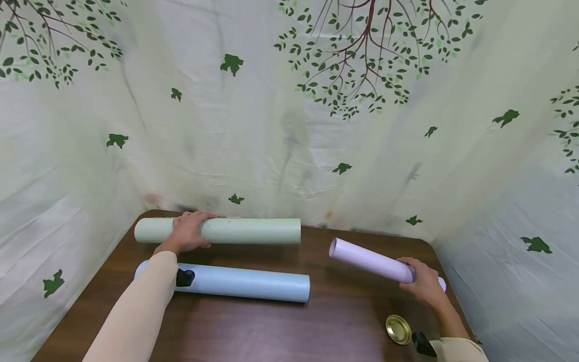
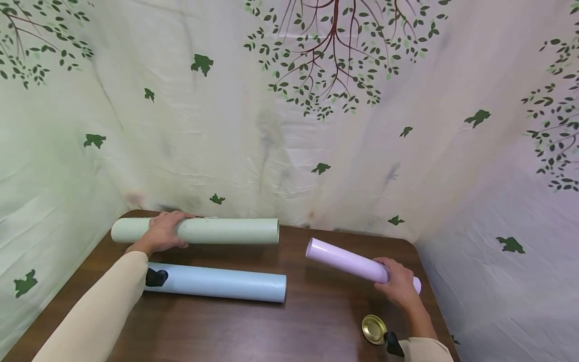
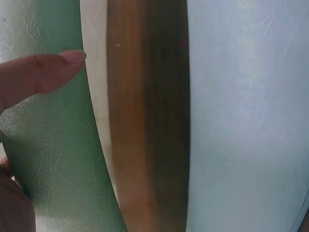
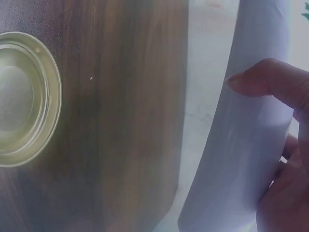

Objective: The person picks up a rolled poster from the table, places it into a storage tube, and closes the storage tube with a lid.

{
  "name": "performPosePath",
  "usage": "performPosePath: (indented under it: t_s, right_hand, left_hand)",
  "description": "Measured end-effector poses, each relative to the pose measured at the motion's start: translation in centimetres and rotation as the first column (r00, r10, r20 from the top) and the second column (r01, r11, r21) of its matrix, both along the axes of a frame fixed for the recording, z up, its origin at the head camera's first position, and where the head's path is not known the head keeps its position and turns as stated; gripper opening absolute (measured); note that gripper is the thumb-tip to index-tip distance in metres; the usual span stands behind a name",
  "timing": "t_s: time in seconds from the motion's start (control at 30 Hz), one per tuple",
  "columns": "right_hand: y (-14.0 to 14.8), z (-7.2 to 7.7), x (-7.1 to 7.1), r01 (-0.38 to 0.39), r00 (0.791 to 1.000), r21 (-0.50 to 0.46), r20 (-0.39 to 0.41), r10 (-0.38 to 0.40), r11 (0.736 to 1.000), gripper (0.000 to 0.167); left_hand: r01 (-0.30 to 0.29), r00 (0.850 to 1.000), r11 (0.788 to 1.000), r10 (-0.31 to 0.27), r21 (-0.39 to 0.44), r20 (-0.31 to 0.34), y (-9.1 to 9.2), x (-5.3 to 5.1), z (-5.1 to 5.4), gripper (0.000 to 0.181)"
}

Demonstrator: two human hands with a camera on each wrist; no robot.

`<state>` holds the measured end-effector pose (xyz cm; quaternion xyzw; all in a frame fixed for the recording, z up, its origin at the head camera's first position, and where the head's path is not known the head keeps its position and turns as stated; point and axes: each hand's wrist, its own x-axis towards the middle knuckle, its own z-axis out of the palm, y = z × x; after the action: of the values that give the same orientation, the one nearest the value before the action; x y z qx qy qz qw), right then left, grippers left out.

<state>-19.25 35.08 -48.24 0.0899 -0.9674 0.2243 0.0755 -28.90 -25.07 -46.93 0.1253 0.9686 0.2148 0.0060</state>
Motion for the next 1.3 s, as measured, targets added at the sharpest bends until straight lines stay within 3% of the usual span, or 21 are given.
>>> performPosePath:
  t_s: [0.23, 0.57, 0.87, 1.3]
  right_hand:
    - [-0.4, 0.7, 0.2, -0.002, 1.000, -0.006, 0.000, 0.002, 1.000, 0.052]
    - [-0.8, 1.3, 0.1, -0.030, 1.000, -0.005, -0.004, 0.030, 1.000, 0.052]
    - [-1.6, 1.3, 0.4, -0.064, 0.997, -0.002, -0.036, 0.063, 0.998, 0.053]
    - [-2.2, 1.6, 0.7, -0.106, 0.991, 0.014, -0.082, 0.106, 0.994, 0.053]
  left_hand:
    - [0.021, 0.997, 1.000, -0.022, -0.018, -0.073, -0.6, 1.3, 1.8, 0.073]
    - [0.012, 0.992, 0.998, -0.020, -0.061, -0.123, -1.8, 3.5, 2.7, 0.074]
    - [0.021, 0.985, 0.997, -0.033, -0.068, -0.172, -2.5, 5.8, 2.8, 0.072]
    - [0.025, 0.969, 0.996, -0.047, -0.090, -0.244, -3.1, 8.2, 2.6, 0.070]
